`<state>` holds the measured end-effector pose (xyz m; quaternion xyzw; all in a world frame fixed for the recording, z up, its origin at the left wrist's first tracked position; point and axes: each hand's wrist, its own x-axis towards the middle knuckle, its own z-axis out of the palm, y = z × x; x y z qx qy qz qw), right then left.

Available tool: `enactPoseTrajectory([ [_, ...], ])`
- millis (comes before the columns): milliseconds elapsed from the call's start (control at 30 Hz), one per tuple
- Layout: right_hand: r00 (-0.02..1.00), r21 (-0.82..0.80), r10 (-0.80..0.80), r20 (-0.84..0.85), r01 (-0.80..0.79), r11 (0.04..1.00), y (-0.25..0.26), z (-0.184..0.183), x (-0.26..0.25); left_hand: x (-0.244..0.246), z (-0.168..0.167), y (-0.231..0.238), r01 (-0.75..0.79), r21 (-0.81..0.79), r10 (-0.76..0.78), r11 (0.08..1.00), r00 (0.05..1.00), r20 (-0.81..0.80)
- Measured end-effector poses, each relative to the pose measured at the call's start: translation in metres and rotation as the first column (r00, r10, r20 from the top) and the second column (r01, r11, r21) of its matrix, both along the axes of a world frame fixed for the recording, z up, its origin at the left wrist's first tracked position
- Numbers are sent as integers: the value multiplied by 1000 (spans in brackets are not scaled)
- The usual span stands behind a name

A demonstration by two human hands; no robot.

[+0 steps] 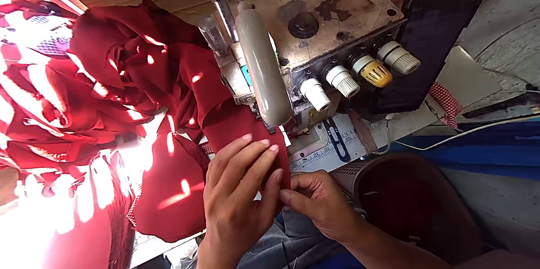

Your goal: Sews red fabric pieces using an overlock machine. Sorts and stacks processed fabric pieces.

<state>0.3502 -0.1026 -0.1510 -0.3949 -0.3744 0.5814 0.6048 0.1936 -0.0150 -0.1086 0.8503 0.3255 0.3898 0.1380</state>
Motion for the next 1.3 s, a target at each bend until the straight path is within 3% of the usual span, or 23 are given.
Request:
enactPoseTrajectory([
  [133, 1000, -4, 1, -31, -1, 1000, 4, -2, 1, 2, -5, 13, 75, 65, -66, 995, 990, -123],
  [533, 1000, -5, -25, 13, 25, 1000, 28, 4, 17, 1, -5, 11, 50, 101, -33, 994, 985, -167],
  [667, 999, -40, 33, 42, -31, 999, 20, -1, 23, -8, -14, -23, -131, 23, 130, 991, 991, 15],
  [733, 997, -58, 50, 50, -48, 997, 15, -2, 25, -9, -24, -42, -197, -175, 224, 965, 962, 155],
  [800, 998, -71, 52, 38, -49, 996, 11, 1, 26, -5, -35, -52, -55, -511, 241, 858, 921, 305],
  [833, 998, -73, 51, 28, -49, 996, 10, 2, 25, -1, -40, -52, 97, -668, 247, 738, 882, 401],
  [900, 999, -71, 50, 9, -49, 996, 9, 2, 24, 8, -44, -50, 389, -768, 329, 509, 737, 591],
  [933, 999, -67, 51, 10, -51, 996, 9, 2, 24, 12, -43, -49, 447, -753, 364, 482, 680, 637],
  [1033, 998, -43, 43, 48, -41, 998, 9, 1, 25, 19, -34, -47, 379, -734, 350, 564, 695, 628],
  [1167, 994, -33, -2, 113, 5, 999, 8, -1, 24, 27, -24, -44, 113, -730, 391, 674, 783, 483],
  [1300, 999, -117, 22, -39, -26, 993, 6, -2, 23, 24, -24, -41, 116, -744, 403, 658, 781, 477],
])
